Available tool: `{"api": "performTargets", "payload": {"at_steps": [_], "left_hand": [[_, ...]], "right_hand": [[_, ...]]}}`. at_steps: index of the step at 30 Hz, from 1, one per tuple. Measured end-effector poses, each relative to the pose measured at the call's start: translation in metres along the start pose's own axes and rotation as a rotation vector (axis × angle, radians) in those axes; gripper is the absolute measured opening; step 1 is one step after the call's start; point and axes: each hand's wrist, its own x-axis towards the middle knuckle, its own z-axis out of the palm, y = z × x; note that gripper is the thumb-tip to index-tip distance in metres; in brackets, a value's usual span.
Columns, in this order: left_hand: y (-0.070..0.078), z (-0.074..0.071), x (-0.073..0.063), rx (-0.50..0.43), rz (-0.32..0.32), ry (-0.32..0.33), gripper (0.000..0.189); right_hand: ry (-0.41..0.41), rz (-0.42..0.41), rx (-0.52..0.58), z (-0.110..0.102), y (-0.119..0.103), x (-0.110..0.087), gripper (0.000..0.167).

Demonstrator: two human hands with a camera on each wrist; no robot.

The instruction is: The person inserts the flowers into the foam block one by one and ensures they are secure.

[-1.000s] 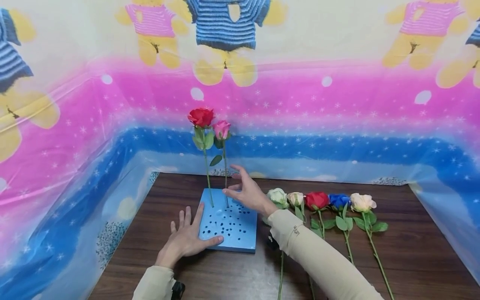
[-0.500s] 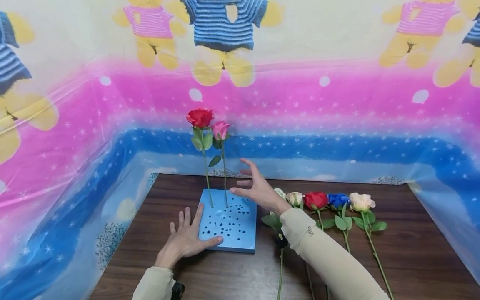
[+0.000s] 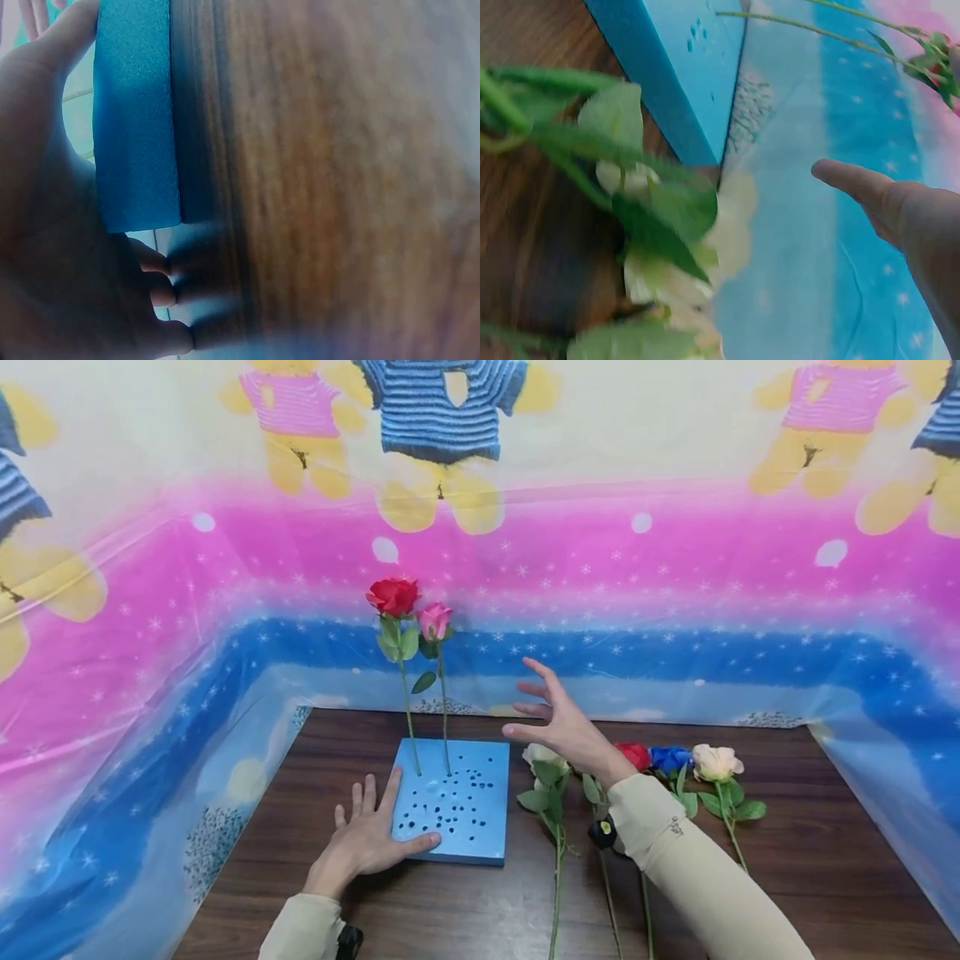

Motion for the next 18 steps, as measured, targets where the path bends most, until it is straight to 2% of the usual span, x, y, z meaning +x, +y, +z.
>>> {"api": "performTargets", "payload": {"at_steps": [10, 18], "left_hand": [[0.0, 0.001, 0.002, -0.014, -0.016, -0.022, 0.137], [0.001, 0.0, 0.002, -0.012, -0.012, -0.034, 0.136]], "right_hand": [[0.04, 0.002, -0.001, -0.042, -0.015, -0.03, 0.11], [0.091, 0.003, 0.0, -0.08, -0.022, -0.063, 0.112]]}}
